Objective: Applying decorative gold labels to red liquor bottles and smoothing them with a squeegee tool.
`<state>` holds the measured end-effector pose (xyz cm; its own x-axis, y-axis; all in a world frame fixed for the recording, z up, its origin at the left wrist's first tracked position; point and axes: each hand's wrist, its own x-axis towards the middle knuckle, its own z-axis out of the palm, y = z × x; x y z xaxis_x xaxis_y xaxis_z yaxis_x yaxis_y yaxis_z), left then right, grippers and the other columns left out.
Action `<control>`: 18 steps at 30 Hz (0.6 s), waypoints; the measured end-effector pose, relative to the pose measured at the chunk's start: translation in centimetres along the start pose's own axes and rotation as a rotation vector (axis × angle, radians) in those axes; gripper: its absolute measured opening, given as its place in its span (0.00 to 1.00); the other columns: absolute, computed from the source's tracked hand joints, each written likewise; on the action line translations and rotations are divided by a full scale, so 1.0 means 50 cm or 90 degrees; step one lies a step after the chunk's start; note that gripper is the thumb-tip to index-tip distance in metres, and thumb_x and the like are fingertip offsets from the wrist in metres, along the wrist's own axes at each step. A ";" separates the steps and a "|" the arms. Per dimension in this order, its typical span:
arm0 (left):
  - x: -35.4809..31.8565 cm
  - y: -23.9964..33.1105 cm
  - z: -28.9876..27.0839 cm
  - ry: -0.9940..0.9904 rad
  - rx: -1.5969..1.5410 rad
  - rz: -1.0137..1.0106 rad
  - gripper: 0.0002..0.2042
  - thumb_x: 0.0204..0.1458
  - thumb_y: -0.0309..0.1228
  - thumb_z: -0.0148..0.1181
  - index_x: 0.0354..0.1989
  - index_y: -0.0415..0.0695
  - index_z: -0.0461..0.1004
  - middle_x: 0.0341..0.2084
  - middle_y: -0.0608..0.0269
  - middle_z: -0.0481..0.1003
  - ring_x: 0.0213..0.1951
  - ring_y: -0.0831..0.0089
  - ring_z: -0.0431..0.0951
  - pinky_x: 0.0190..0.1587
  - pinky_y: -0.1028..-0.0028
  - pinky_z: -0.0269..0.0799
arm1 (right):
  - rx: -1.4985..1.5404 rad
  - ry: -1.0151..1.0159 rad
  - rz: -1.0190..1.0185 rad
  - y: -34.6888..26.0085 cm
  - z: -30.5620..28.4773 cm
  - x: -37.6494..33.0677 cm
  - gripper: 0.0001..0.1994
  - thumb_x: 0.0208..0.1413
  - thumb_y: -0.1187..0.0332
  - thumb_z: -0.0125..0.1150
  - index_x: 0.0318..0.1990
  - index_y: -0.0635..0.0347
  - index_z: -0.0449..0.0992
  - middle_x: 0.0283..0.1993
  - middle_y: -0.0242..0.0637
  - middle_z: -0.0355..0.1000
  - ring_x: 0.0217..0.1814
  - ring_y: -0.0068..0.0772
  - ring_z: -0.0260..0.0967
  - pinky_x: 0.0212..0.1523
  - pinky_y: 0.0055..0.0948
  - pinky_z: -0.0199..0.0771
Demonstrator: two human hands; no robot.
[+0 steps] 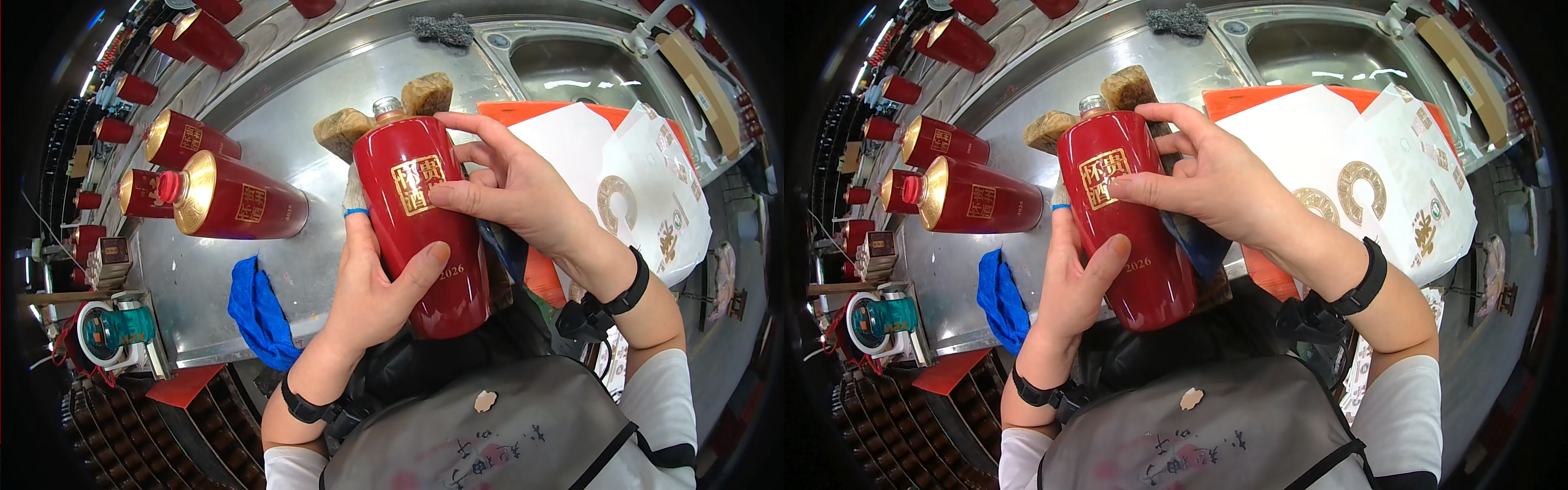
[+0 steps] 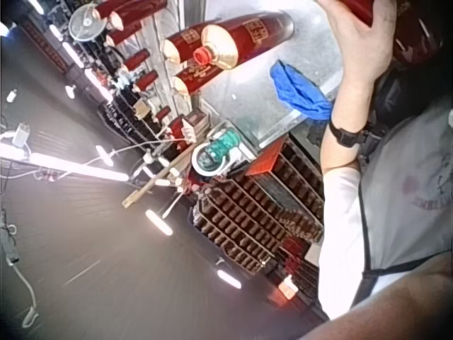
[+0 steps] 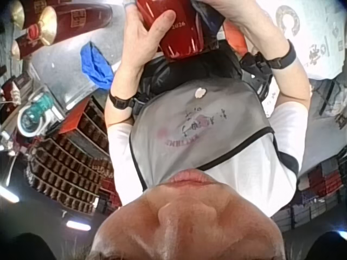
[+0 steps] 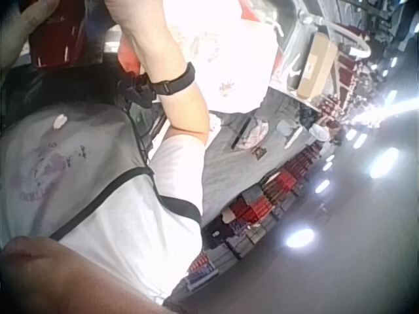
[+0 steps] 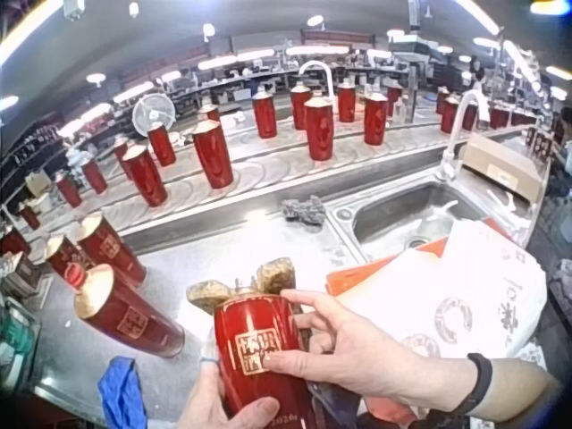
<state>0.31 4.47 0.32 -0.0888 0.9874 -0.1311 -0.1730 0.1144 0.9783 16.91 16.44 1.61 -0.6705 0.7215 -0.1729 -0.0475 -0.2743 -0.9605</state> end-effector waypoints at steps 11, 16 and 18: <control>-0.004 0.008 0.001 0.012 0.025 -0.029 0.30 0.59 0.28 0.66 0.62 0.34 0.53 0.55 0.48 0.73 0.55 0.67 0.78 0.57 0.67 0.76 | 0.019 -0.003 0.006 -0.002 0.002 -0.004 0.36 0.58 0.72 0.71 0.72 0.61 0.59 0.57 0.42 0.72 0.54 0.27 0.75 0.56 0.26 0.75; -0.004 0.007 0.003 0.021 0.033 -0.033 0.30 0.58 0.27 0.66 0.62 0.34 0.53 0.55 0.48 0.73 0.55 0.68 0.78 0.57 0.67 0.76 | 0.016 -0.010 0.012 -0.003 -0.002 -0.005 0.36 0.58 0.72 0.71 0.72 0.60 0.59 0.58 0.43 0.72 0.55 0.28 0.75 0.56 0.26 0.76; -0.003 0.007 0.004 0.013 0.020 -0.016 0.30 0.59 0.28 0.65 0.63 0.35 0.53 0.56 0.48 0.72 0.56 0.68 0.77 0.57 0.67 0.76 | 0.018 -0.013 0.007 -0.002 -0.002 -0.005 0.38 0.57 0.68 0.72 0.72 0.63 0.58 0.57 0.45 0.72 0.55 0.28 0.74 0.55 0.26 0.75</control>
<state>0.46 4.35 0.70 -0.1047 0.9817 -0.1591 -0.1448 0.1432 0.9790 17.18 16.36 1.75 -0.6862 0.7052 -0.1782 -0.0606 -0.2996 -0.9521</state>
